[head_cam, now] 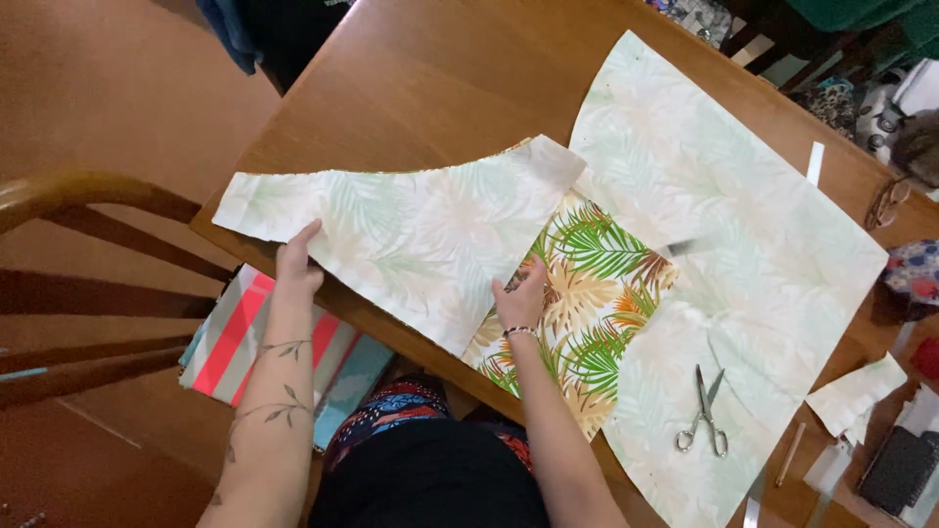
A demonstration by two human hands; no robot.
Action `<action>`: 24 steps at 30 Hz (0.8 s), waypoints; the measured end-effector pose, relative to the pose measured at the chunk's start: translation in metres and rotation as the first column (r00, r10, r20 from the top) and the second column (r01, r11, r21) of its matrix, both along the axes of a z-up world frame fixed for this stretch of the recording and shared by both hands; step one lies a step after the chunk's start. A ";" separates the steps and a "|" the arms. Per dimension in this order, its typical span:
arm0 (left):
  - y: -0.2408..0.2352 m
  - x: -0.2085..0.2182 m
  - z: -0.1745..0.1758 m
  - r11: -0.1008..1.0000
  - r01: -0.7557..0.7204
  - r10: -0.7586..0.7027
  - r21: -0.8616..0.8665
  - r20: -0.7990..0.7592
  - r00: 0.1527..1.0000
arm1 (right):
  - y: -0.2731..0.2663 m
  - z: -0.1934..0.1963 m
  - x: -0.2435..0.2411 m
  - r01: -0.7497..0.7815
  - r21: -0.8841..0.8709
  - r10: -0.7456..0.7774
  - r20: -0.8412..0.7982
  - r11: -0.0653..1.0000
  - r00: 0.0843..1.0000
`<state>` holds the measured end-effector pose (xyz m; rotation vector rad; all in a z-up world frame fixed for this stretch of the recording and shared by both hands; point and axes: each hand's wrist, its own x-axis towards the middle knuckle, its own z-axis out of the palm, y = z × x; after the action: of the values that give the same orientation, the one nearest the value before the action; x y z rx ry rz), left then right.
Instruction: Cutting out pattern pieces from a floral patterned fabric using scissors on a large wooden table.
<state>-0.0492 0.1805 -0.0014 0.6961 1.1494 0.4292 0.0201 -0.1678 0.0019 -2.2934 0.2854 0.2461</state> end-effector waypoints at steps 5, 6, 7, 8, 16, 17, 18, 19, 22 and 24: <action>-0.006 0.016 -0.021 0.844 0.179 -0.132 0.506 -0.128 0.983 | -0.015 -0.011 -0.030 -0.173 -0.109 0.202 0.397 0.979 0.895; -0.018 0.020 -0.003 0.716 0.284 -0.218 0.638 -0.183 0.959 | -0.021 -0.014 -0.032 -0.227 -0.071 0.235 0.442 0.971 0.866; -0.035 0.014 -0.007 0.715 0.287 -0.225 0.638 -0.180 0.958 | -0.025 -0.012 -0.033 -0.220 -0.074 0.230 0.444 0.973 0.866; -0.052 0.007 -0.011 0.506 0.443 -0.421 0.740 -0.235 0.876 | -0.029 -0.010 -0.034 -0.182 0.075 0.149 0.320 0.980 0.935; -0.125 -0.050 -0.033 -0.482 0.410 -0.635 0.774 -0.632 0.445 | -0.032 -0.003 -0.039 0.286 0.740 0.020 -0.374 0.609 0.927; -0.123 -0.048 -0.039 -0.481 0.405 -0.637 0.778 -0.627 0.448 | -0.034 -0.023 -0.034 0.204 0.690 0.060 -0.338 0.694 0.939; -0.122 -0.047 -0.044 -0.479 0.400 -0.639 0.781 -0.623 0.451 | -0.037 -0.043 -0.028 0.120 0.629 0.103 -0.306 0.768 0.946; -0.120 -0.042 -0.043 -0.481 0.394 -0.641 0.783 -0.621 0.451 | -0.040 -0.038 -0.025 0.121 0.630 0.099 -0.301 0.767 0.948; -0.108 -0.042 -0.038 -0.541 0.457 -0.583 0.706 -0.707 0.400 | -0.043 -0.028 -0.027 -0.037 0.505 0.243 -0.348 0.862 0.906; -0.101 -0.036 -0.035 -0.590 0.501 -0.502 0.633 -0.774 0.387 | -0.043 -0.026 -0.027 -0.130 0.423 0.281 -0.318 0.897 0.906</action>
<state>-0.0850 0.0798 -0.0368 2.6661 -0.2087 0.1018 -0.0065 -0.2106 -0.0241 -1.8611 0.1576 0.7857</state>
